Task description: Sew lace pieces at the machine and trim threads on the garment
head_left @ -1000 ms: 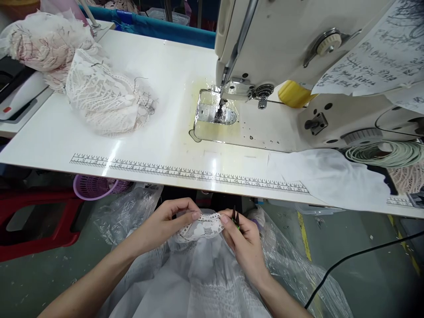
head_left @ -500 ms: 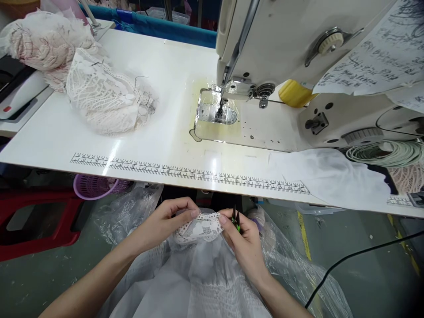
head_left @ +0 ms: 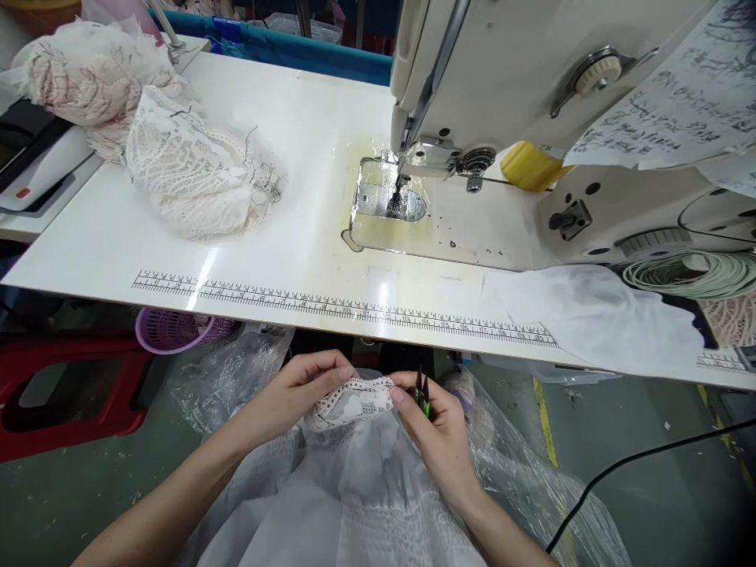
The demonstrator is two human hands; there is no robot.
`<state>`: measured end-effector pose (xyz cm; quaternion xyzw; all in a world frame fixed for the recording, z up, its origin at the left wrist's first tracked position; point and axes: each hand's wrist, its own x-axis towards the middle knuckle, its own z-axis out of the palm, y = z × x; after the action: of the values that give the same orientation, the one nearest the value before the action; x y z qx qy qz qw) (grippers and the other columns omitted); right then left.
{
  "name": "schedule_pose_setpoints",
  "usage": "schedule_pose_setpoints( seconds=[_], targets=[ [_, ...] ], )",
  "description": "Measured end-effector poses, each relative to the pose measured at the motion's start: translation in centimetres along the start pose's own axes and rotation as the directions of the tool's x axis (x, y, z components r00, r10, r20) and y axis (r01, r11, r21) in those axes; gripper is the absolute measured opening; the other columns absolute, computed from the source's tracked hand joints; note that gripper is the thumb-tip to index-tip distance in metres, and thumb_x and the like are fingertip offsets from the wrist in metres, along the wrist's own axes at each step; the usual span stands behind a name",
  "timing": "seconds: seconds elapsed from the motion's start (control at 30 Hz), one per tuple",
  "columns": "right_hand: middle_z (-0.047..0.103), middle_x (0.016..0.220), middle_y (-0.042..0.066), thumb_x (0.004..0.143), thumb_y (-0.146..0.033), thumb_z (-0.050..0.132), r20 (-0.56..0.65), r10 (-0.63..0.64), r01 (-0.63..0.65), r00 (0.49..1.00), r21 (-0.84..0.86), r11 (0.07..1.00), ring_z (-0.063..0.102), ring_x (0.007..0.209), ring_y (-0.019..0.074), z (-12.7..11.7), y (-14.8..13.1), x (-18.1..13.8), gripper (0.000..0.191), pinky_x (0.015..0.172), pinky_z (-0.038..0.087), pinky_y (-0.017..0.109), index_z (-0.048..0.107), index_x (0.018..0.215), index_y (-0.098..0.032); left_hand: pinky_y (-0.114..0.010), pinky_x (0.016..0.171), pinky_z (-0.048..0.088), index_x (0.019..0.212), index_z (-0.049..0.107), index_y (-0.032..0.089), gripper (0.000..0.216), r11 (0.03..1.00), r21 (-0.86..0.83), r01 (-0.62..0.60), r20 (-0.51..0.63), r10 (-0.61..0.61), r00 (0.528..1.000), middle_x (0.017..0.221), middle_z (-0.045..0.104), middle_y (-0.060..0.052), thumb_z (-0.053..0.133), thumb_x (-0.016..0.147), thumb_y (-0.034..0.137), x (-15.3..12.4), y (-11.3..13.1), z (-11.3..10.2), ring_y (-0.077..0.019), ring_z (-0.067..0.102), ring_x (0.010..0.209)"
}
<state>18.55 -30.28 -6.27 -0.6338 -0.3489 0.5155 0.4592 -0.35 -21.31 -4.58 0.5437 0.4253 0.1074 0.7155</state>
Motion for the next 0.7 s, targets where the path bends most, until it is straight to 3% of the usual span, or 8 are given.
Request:
schedule_pose_setpoints(
  seconds=[0.3,0.47,0.53,0.57,0.63,0.7],
  targets=[
    [0.062,0.070,0.001,0.082,-0.036,0.068,-0.007,-0.068,0.068,0.998,-0.063,0.996,0.049,0.059,0.0125,0.5,-0.1,0.1,0.015,0.052,0.040,0.024,0.070,0.085,-0.021,-0.023,0.057,0.036,0.084,0.066,0.018,0.022,0.997,0.031,-0.064,-0.046,0.066,0.997,0.075,0.058,0.000,0.066,0.085,0.040,0.3,-0.2,1.7,-0.0120,0.048,0.066],
    [0.062,0.080,0.002,0.085,-0.032,0.067,-0.017,-0.165,0.162,0.986,-0.130,0.978,0.039,0.051,0.0085,0.5,0.0,-0.1,0.011,0.047,0.035,0.024,0.066,0.087,-0.021,-0.027,0.064,0.039,0.084,0.070,0.020,0.020,0.966,0.213,-0.147,-0.134,0.178,0.975,0.076,0.066,-0.002,0.060,0.090,0.036,0.2,-0.5,2.7,-0.0166,0.053,0.072],
    [0.062,0.092,0.003,0.085,-0.026,0.066,-0.045,-0.275,0.263,0.960,-0.174,0.949,0.039,0.052,0.0077,0.4,0.2,-0.3,0.006,0.048,0.034,0.024,0.065,0.089,-0.022,-0.030,0.069,0.040,0.086,0.071,0.022,0.017,0.890,0.381,-0.251,-0.177,0.337,0.925,0.077,0.070,-0.002,0.057,0.092,0.030,0.0,-0.9,2.8,-0.0173,0.056,0.073],
    [0.061,0.095,0.004,0.085,-0.024,0.066,-0.056,-0.332,0.315,0.941,-0.204,0.927,0.040,0.054,0.0080,0.3,0.3,-0.4,0.004,0.050,0.035,0.025,0.064,0.088,-0.023,-0.032,0.073,0.040,0.086,0.071,0.023,0.016,0.821,0.474,-0.318,-0.181,0.444,0.877,0.077,0.071,-0.001,0.056,0.092,0.026,0.0,-1.1,2.9,-0.0163,0.057,0.070],
    [0.058,0.092,0.003,0.086,-0.020,0.065,-0.058,-0.421,0.392,0.905,-0.266,0.881,0.044,0.058,0.0094,0.2,0.4,-0.5,0.004,0.051,0.035,0.025,0.062,0.086,-0.023,-0.034,0.076,0.038,0.086,0.069,0.023,0.016,0.635,0.644,-0.426,-0.149,0.650,0.745,0.069,0.069,0.002,0.056,0.091,0.017,-0.1,-1.4,3.0,-0.0128,0.056,0.059],
    [0.056,0.087,0.003,0.086,-0.018,0.065,-0.034,-0.452,0.423,0.891,-0.301,0.855,0.047,0.060,0.0108,0.2,0.5,-0.6,0.007,0.051,0.036,0.026,0.060,0.083,-0.022,-0.034,0.077,0.037,0.085,0.066,0.023,0.016,0.457,0.766,-0.452,-0.099,0.778,0.620,0.060,0.066,0.005,0.057,0.088,0.011,-0.2,-1.6,3.1,-0.0105,0.054,0.052]
  ],
)
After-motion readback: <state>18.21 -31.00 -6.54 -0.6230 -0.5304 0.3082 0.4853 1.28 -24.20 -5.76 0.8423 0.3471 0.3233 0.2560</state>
